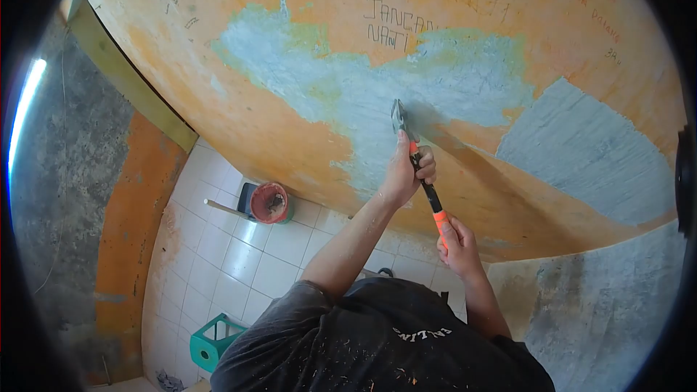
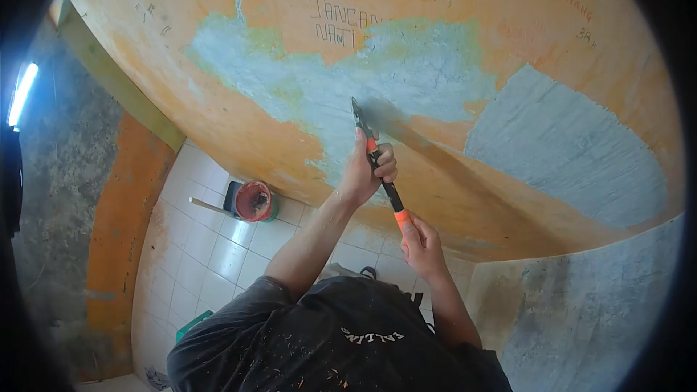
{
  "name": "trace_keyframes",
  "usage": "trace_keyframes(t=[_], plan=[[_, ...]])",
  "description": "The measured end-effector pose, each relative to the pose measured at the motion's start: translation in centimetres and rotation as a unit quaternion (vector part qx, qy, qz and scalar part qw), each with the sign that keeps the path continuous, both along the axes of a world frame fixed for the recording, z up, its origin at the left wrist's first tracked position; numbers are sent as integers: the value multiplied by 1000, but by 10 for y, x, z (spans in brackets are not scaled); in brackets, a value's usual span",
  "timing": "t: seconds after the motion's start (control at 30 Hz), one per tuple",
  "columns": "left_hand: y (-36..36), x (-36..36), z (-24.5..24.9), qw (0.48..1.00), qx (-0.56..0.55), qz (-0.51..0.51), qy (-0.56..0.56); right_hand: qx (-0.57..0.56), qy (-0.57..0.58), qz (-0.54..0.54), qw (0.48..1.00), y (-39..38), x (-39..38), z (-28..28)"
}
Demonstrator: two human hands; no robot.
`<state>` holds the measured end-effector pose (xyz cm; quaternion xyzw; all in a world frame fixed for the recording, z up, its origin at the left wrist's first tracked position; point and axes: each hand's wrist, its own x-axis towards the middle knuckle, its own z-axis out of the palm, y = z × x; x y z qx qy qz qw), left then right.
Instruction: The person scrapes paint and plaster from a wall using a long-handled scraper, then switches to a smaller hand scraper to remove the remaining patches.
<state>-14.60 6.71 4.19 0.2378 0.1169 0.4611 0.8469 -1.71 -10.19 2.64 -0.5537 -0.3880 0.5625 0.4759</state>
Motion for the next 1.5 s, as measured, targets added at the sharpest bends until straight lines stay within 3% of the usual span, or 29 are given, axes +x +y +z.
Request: trace_keyframes(t=[0.3, 0.4, 0.57, 0.7, 0.77, 0.8, 0.83, 0.93, 1.07, 1.23, 1.3, 1.5], plan=[[29, -30, -6, 998, 49, 1, -45, 44, -110, 3, 993, 34, -24, 6], [24, -35, 6, 999, -3, 30, -32, 50, -153, -16, 987, 33, -26, 7], [33, -46, 14, 999, -28, 15, -26, -30, -90, -23, 995, 43, -40, 42], [59, -75, 0, 998, 2, 55, -24, 27, -143, -26, 989, 62, -66, 25], [63, -72, -11, 998, 42, -11, -48, 47, -160, -33, 985, 61, -67, 25], [51, -70, 17, 997, -60, 24, -40, 25, -152, -30, 988, 57, -64, 34], [51, -73, 15, 997, -59, 17, -40, 6, -146, -26, 989, 55, -63, 43], [65, -91, 11, 999, 4, 42, 14, 31, -162, -14, 986, 75, -87, 43], [77, -108, 1, 997, 35, 53, -46, 40, -171, -12, 984, 81, -101, 42], [72, -101, 4, 996, -12, 3, -92, 9, -170, -21, 985, 77, -99, 58], [87, -125, -1, 995, 7, 27, -95, 51, -228, -23, 972, 89, -121, 45], [84, -121, 2, 995, 15, 22, -92, 30, -155, -60, 986, 84, -119, 47]])
